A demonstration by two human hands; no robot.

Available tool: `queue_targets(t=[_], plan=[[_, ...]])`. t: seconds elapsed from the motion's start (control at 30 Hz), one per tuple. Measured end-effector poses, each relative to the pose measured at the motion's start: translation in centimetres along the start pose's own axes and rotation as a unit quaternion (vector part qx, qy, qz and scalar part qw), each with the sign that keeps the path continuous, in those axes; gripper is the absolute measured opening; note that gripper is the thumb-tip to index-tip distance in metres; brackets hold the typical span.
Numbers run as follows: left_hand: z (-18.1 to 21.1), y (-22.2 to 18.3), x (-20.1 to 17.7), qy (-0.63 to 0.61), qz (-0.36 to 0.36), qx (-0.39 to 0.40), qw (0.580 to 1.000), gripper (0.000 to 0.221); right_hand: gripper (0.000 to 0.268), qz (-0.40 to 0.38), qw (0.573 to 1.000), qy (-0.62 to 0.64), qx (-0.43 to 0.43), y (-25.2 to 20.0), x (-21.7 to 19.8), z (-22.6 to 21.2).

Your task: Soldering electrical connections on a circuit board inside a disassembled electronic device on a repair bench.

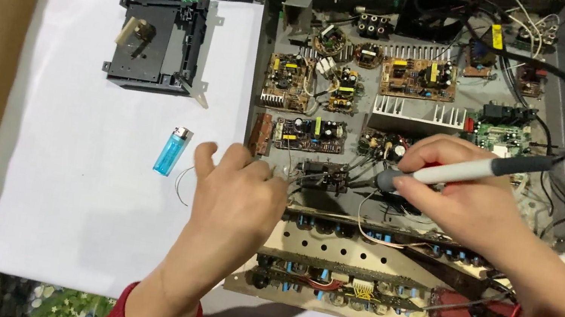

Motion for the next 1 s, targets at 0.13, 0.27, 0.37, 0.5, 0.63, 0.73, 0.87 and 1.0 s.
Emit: queue_targets(t=[0.13, 0.27, 0.37, 0.5, 0.63, 0.73, 0.87, 1.0], plan=[[0.5, 2.2, -0.6, 0.009, 0.02, 0.051, 0.998, 0.017, 0.013, -0.013, 1.0, -0.019, 0.008, 0.5, -0.3, -1.0], [-0.9, 5.4, -1.7, 0.016, -0.105, 0.016, 0.994, 0.032, 0.012, 0.008, 0.999, -0.025, 0.038, 1.1, -2.2, -1.0], [-3.2, 6.7, -0.2, 0.026, -0.082, 0.026, 0.996, 0.037, 0.01, 0.026, 0.998, -0.016, 0.057, 2.5, -3.1, -1.1], [-4.7, 7.2, 2.1, -0.002, -0.072, 0.035, 0.997, 0.036, 0.01, 0.001, 0.999, -0.027, 0.044, 5.0, -2.0, -2.7], [-4.9, 6.8, 3.7, -0.013, -0.072, 0.029, 0.997, 0.035, 0.008, -0.064, 0.988, -0.015, 0.142, 6.3, 0.9, -3.4], [-4.3, 6.6, 4.0, -0.016, -0.06, 0.018, 0.998, 0.004, 0.016, -0.011, 0.999, 0.042, 0.023, 6.9, 1.7, -3.4], [-3.3, 6.3, 3.2, -0.053, -0.066, 0.02, 0.996, 0.007, 0.013, -0.03, 0.999, 0.033, 0.029, 7.1, 2.6, -2.6], [-2.9, 6.1, 3.1, -0.058, -0.014, 0.046, 0.997, 0.01, 0.011, -0.031, 0.996, 0.072, 0.03, 7.2, 2.5, -1.5]])
Point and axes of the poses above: each hand's wrist, its own y-axis towards the middle knuckle, its own x-axis out of the palm, z = x × y, the point moved 6 cm from there along y, towards the middle knuckle, and after that the axes turned 2 degrees about y, right-handed, at the moved point
